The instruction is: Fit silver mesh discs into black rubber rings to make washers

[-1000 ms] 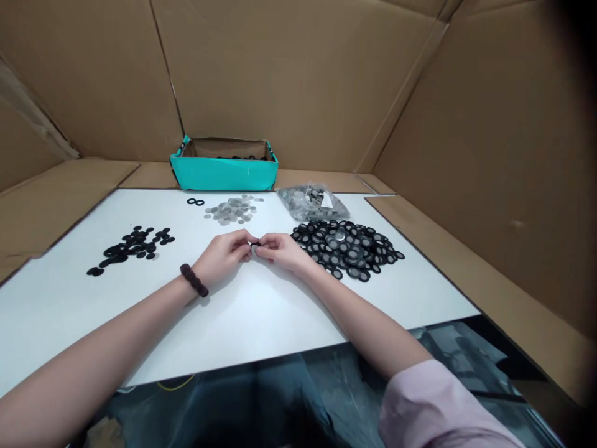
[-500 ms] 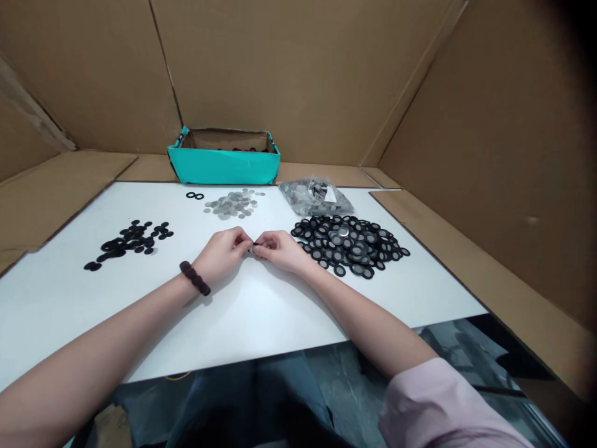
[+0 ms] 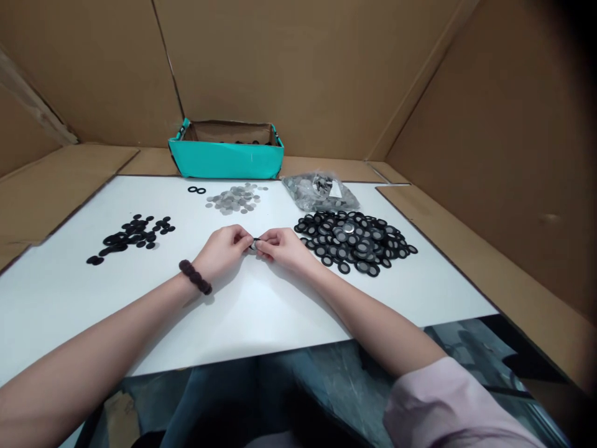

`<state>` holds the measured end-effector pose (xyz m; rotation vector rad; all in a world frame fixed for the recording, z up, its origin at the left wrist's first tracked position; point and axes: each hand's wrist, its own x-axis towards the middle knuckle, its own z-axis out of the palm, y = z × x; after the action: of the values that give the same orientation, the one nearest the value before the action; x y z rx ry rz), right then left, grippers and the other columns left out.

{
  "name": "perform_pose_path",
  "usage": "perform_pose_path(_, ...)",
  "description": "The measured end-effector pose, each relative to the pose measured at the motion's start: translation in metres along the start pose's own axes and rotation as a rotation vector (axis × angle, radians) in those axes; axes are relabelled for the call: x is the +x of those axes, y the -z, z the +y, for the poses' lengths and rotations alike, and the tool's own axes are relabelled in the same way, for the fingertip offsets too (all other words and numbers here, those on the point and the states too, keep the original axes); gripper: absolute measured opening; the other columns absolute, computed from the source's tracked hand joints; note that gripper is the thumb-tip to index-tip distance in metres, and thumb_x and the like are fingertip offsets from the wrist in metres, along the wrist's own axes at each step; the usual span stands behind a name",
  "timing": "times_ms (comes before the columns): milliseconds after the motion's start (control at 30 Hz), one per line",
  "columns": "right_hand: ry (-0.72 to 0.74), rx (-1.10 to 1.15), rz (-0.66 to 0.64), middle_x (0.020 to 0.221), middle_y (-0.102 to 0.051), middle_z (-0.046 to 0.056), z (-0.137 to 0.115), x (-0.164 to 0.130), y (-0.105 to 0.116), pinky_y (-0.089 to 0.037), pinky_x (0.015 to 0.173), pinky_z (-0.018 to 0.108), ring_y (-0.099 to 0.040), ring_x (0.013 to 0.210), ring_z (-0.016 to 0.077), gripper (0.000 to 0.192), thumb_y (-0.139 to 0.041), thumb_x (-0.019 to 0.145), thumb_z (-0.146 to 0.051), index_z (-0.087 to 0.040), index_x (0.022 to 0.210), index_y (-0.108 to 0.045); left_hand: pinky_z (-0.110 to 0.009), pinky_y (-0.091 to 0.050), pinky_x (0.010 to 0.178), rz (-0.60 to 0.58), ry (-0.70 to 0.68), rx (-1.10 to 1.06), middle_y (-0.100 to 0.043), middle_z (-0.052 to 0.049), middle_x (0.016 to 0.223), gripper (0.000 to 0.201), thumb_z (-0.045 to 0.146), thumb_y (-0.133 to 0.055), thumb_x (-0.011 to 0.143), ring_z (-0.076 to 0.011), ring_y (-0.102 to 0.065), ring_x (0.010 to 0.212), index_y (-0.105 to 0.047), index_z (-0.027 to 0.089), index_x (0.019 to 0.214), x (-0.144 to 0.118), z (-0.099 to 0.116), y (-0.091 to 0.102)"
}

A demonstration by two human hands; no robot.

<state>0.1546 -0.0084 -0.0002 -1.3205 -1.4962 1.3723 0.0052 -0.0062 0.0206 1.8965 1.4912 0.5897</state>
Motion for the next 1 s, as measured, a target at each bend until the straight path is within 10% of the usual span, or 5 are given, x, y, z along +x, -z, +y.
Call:
perform_pose_path(467, -0.126, 0.403, -0.029, 0.056, -0.062, 0.002, 0.001, 0.007, 0.001, -0.049, 0.052, 0.018, -0.056, 0.047, 0.0057, 0.012, -0.059, 0.078, -0.009, -0.009, 0.066, -0.057, -0.032, -0.048, 0.073, 0.123, -0.100, -0.251, -0.069, -0.008, 0.084, 0.030, 0.027, -0.052, 0.073, -0.0188, -0.063, 0.077, -0.063, 0.013, 0.097, 0.001, -0.010, -0.013)
perform_pose_path(1000, -0.097, 0.202, -0.151, 0.056, -0.065, 0.001, 0.001, 0.006, 0.008, -0.048, 0.049, 0.018, -0.056, 0.046, 0.0069, 0.011, -0.061, 0.078, -0.012, -0.012, 0.070, -0.053, -0.033, -0.049, 0.071, 0.013, -0.057, -0.259, -0.069, -0.008, 0.080, 0.030, 0.031, -0.052, 0.070, -0.0191, -0.063, 0.074, -0.066, 0.012, 0.089, 0.002, -0.004, -0.001)
